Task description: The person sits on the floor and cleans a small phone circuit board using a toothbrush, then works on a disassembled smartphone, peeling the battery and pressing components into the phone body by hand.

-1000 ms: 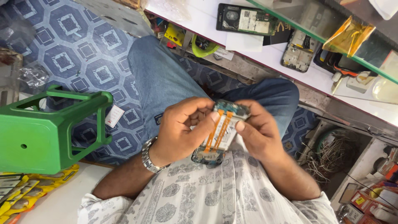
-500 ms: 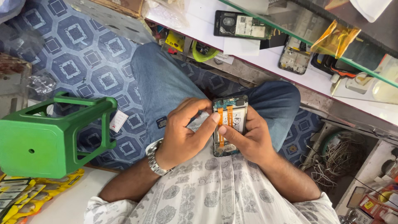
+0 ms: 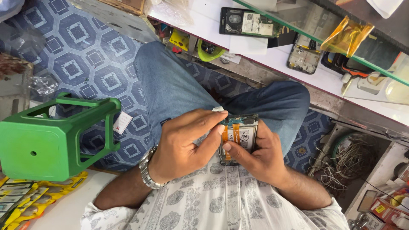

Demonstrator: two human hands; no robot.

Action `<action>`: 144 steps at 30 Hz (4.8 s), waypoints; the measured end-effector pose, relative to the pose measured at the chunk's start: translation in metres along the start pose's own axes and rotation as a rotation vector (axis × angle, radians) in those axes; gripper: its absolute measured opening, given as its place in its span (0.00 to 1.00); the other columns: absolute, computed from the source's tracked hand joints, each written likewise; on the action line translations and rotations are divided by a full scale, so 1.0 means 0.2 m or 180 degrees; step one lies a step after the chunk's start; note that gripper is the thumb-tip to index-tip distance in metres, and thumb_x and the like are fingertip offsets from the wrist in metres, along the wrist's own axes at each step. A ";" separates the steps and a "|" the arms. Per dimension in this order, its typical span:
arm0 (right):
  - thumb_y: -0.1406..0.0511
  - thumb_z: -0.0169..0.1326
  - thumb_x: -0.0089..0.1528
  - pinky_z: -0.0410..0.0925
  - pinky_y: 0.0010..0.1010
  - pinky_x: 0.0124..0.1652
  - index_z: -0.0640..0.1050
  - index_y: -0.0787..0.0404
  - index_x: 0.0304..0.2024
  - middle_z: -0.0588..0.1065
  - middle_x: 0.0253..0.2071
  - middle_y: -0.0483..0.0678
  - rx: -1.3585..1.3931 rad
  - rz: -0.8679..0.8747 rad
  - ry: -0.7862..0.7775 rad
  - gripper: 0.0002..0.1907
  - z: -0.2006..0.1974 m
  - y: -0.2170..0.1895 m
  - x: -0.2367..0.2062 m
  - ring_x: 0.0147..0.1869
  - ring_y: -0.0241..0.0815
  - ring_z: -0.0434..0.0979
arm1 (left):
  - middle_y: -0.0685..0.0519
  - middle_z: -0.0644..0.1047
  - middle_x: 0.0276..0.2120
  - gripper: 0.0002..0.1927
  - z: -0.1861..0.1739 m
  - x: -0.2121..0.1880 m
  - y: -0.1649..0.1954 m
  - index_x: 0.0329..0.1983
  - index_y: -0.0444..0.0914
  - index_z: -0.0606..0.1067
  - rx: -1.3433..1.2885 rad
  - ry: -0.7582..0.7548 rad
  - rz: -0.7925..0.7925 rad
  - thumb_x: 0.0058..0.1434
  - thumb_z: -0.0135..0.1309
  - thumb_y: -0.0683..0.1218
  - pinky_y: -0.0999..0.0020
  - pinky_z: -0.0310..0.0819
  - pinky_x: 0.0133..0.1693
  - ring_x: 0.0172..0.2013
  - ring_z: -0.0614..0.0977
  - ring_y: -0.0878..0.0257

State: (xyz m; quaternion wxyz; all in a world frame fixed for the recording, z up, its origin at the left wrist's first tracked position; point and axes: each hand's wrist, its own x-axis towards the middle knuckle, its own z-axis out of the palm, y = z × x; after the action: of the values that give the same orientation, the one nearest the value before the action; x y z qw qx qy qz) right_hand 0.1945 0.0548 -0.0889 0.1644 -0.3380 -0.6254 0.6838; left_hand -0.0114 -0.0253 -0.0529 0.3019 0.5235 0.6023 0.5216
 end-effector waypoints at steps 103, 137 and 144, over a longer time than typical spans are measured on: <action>0.71 0.58 0.66 0.68 0.18 0.34 0.73 0.67 0.51 0.78 0.37 0.43 0.0675 0.0064 -0.0140 0.12 -0.07 -0.04 0.05 0.37 0.24 0.75 | 0.45 0.82 0.39 0.09 0.05 0.00 -0.05 0.47 0.30 0.78 -0.0174 0.0028 0.0035 0.63 0.59 0.34 0.70 0.82 0.39 0.37 0.87 0.60; 0.74 0.53 0.70 0.63 0.16 0.34 0.78 0.70 0.48 0.77 0.35 0.43 0.0495 -0.0192 0.0039 0.05 -0.11 0.00 0.11 0.36 0.23 0.72 | 0.43 0.82 0.41 0.10 0.05 0.00 -0.04 0.50 0.28 0.77 -0.0015 -0.0038 0.0180 0.66 0.57 0.34 0.69 0.81 0.38 0.38 0.87 0.58; 0.73 0.53 0.69 0.64 0.15 0.35 0.77 0.70 0.48 0.78 0.36 0.43 0.0406 -0.0306 0.0041 0.06 -0.09 -0.01 0.11 0.36 0.23 0.73 | 0.44 0.82 0.40 0.10 0.07 -0.01 -0.04 0.49 0.29 0.77 0.0009 0.0048 0.0147 0.64 0.57 0.34 0.68 0.82 0.39 0.38 0.87 0.57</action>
State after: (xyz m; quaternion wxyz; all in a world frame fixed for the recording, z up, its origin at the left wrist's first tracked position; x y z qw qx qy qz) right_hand 0.1899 0.0836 -0.0926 0.2223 -0.3009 -0.5949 0.7114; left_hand -0.0013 -0.0220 -0.0651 0.2846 0.5337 0.5930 0.5315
